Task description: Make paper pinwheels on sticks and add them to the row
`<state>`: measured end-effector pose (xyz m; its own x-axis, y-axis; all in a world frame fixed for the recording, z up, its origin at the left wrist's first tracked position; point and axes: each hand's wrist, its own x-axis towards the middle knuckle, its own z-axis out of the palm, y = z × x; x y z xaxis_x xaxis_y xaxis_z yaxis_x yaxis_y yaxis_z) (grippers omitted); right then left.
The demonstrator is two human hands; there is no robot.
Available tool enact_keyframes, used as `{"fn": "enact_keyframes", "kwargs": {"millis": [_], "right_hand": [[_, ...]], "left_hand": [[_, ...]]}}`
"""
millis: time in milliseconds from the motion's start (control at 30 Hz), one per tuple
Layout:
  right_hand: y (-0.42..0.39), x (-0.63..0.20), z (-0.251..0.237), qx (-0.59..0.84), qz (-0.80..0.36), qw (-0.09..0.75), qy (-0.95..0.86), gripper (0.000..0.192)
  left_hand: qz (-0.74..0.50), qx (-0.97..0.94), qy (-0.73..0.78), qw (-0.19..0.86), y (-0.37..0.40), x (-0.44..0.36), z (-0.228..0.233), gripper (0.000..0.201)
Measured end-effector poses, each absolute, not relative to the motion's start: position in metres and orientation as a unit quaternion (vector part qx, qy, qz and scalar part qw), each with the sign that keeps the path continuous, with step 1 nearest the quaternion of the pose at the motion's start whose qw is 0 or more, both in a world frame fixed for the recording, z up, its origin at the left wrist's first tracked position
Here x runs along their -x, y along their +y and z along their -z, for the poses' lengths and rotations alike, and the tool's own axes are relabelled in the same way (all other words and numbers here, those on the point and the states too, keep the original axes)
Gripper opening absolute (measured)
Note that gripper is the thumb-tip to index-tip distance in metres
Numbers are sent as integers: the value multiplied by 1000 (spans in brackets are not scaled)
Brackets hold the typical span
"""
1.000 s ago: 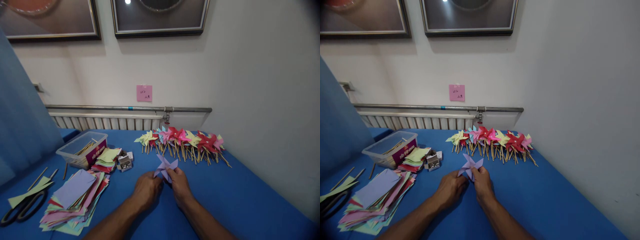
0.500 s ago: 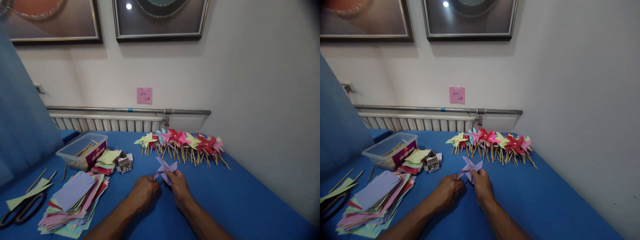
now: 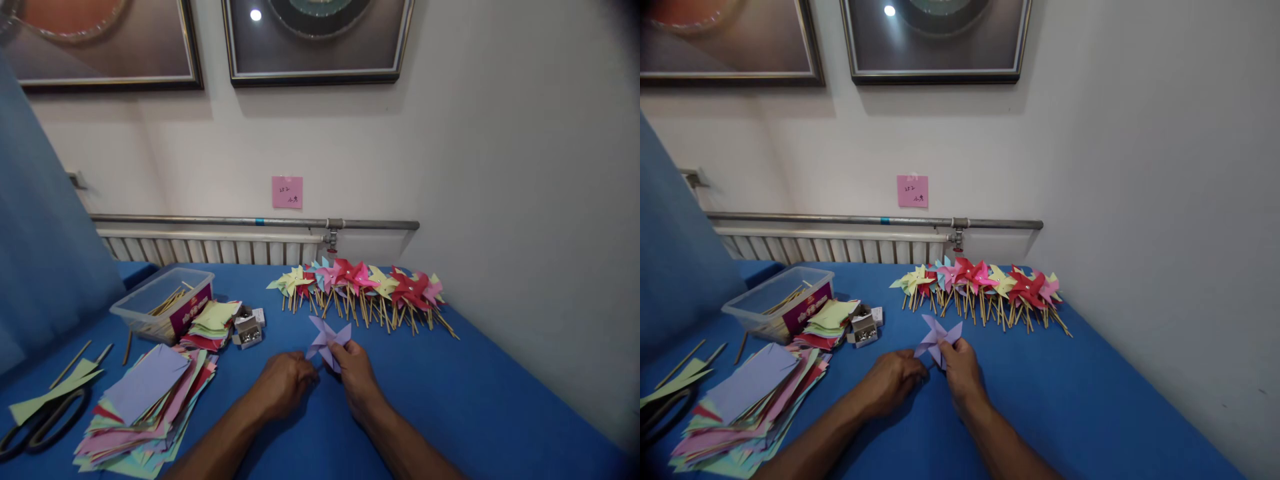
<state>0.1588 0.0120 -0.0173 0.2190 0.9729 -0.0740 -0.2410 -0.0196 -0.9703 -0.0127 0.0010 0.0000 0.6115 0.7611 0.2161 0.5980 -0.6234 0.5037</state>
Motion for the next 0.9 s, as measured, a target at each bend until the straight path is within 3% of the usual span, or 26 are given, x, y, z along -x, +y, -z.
{"fn": "enact_keyframes", "kwargs": {"millis": [433, 667, 900], "right_hand": [[12, -159, 16, 510, -503, 593, -367, 27], [10, -158, 15, 517, -501, 586, -372, 26], [11, -159, 17, 510, -500, 592, -374, 25]], "left_hand": [[-192, -879, 396, 184, -1, 12, -1, 22], [-176, -889, 387, 169, -2, 11, -3, 33], [-159, -893, 397, 138, -1, 15, -2, 27]]}}
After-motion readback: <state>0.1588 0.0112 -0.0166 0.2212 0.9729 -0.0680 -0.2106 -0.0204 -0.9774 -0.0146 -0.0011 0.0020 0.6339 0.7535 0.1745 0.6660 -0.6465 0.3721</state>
